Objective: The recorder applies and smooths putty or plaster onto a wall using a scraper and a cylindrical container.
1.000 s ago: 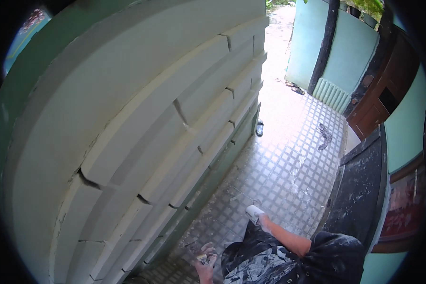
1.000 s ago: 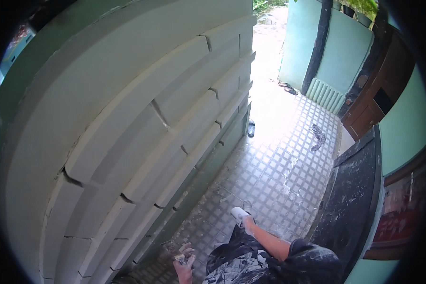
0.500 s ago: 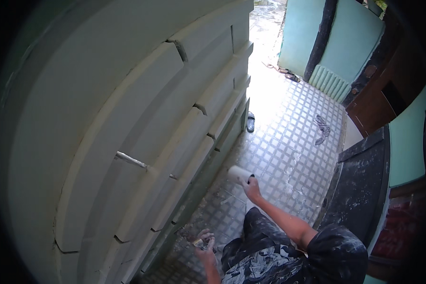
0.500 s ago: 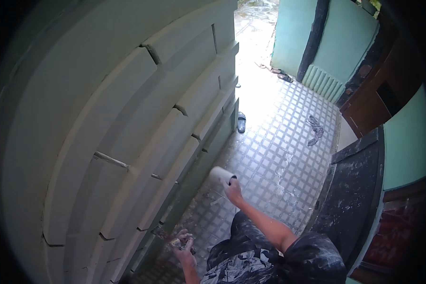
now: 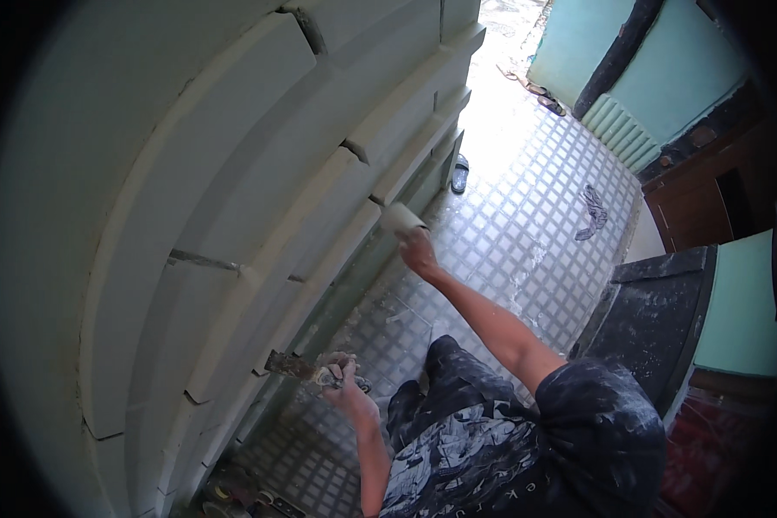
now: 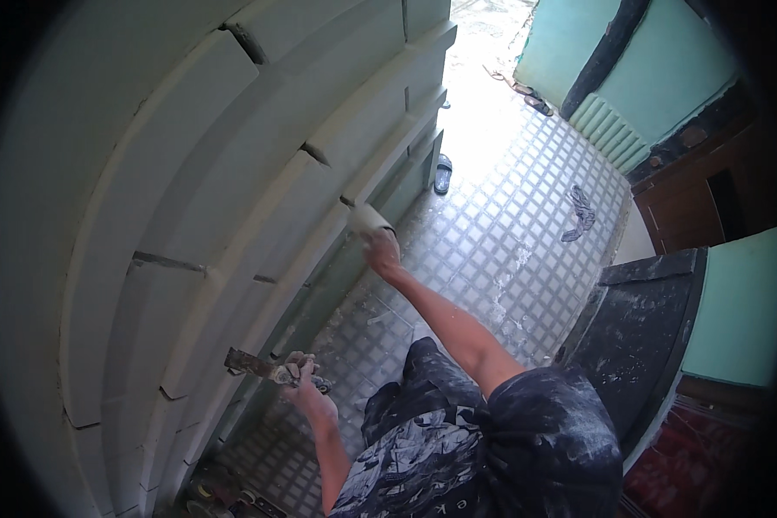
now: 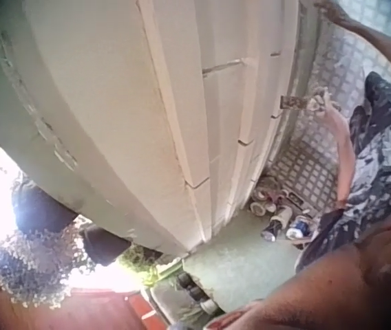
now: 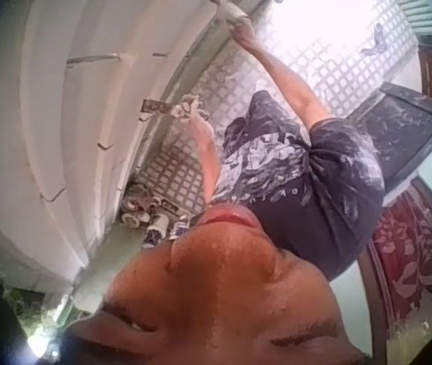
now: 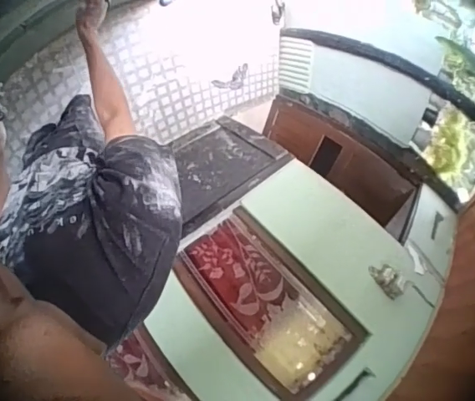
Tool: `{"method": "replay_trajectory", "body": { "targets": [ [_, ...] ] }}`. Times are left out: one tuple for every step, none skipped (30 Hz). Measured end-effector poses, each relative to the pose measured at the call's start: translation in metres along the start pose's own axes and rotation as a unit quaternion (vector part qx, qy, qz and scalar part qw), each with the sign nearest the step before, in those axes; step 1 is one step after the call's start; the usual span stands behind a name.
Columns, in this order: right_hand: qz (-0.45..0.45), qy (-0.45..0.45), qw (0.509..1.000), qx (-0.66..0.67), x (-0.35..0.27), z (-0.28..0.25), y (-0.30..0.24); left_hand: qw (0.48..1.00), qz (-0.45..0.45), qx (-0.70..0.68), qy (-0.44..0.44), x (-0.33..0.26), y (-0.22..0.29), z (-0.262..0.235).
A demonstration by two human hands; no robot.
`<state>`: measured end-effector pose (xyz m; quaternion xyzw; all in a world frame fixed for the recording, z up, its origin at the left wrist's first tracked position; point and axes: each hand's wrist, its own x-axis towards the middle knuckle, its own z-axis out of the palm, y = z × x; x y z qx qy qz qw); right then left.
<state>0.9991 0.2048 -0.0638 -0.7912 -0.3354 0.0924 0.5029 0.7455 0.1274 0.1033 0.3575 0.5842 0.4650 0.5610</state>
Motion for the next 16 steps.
{"method": "replay_trajectory", "body": {
  "targets": [
    [0.014,-0.006,1.0,0.021,-0.018,0.0,0.024,1.0,-0.002,0.0,-0.001,-0.001,-0.006,-0.004],
    [0.014,-0.008,1.0,0.021,-0.023,-0.001,0.025,0.999,0.034,0.0,-0.004,0.0,-0.016,-0.016],
    [0.049,0.031,0.998,0.026,-0.026,-0.002,0.025,0.997,0.07,0.001,-0.008,0.003,-0.024,-0.024],
    [0.083,0.07,0.994,0.029,-0.029,-0.004,0.025,0.998,0.068,0.002,-0.007,0.005,-0.028,-0.029],
    [0.113,0.072,0.991,-0.017,-0.017,-0.01,0.012,0.997,0.079,0.023,0.004,0.006,-0.03,-0.037],
    [0.108,0.081,0.99,0.035,-0.001,-0.019,-0.023,0.995,0.09,0.044,0.019,0.004,-0.031,-0.044],
    [0.014,0.138,0.986,0.092,0.015,-0.025,-0.049,0.995,0.089,0.044,0.017,0.003,-0.031,-0.042],
    [-0.075,0.177,0.975,0.112,0.033,-0.035,-0.08,0.995,0.094,0.022,0.032,0.004,-0.031,-0.038],
    [-0.164,0.215,0.954,0.131,0.047,-0.039,-0.099,0.994,0.1,-0.001,0.045,0.004,-0.031,-0.033],
    [-0.164,0.221,0.953,0.127,0.057,-0.035,-0.095,0.994,0.099,-0.002,0.037,0.004,-0.031,-0.024],
    [-0.22,0.134,0.965,0.038,0.066,-0.028,-0.085,0.995,0.093,-0.011,0.046,0.003,-0.032,-0.015],
    [-0.271,0.044,0.96,-0.052,0.073,-0.022,-0.074,0.995,0.087,-0.02,0.054,0.003,-0.033,-0.006],
    [-0.271,0.048,0.96,-0.057,0.072,-0.013,-0.061,0.995,0.086,-0.022,0.048,0.003,-0.035,0.0],
    [-0.25,0.063,0.966,0.027,0.065,-0.003,-0.047,0.994,0.096,-0.038,0.029,0.004,-0.039,0.003],
    [-0.227,0.076,0.964,0.111,0.059,0.0,-0.034,0.993,0.106,-0.053,0.01,0.004,-0.044,0.003],
    [-0.221,-0.022,0.97,0.095,0.057,-0.005,-0.023,1.0,-0.01,-0.005,-0.003,0.006,-0.051,-0.013]
  ]
}}
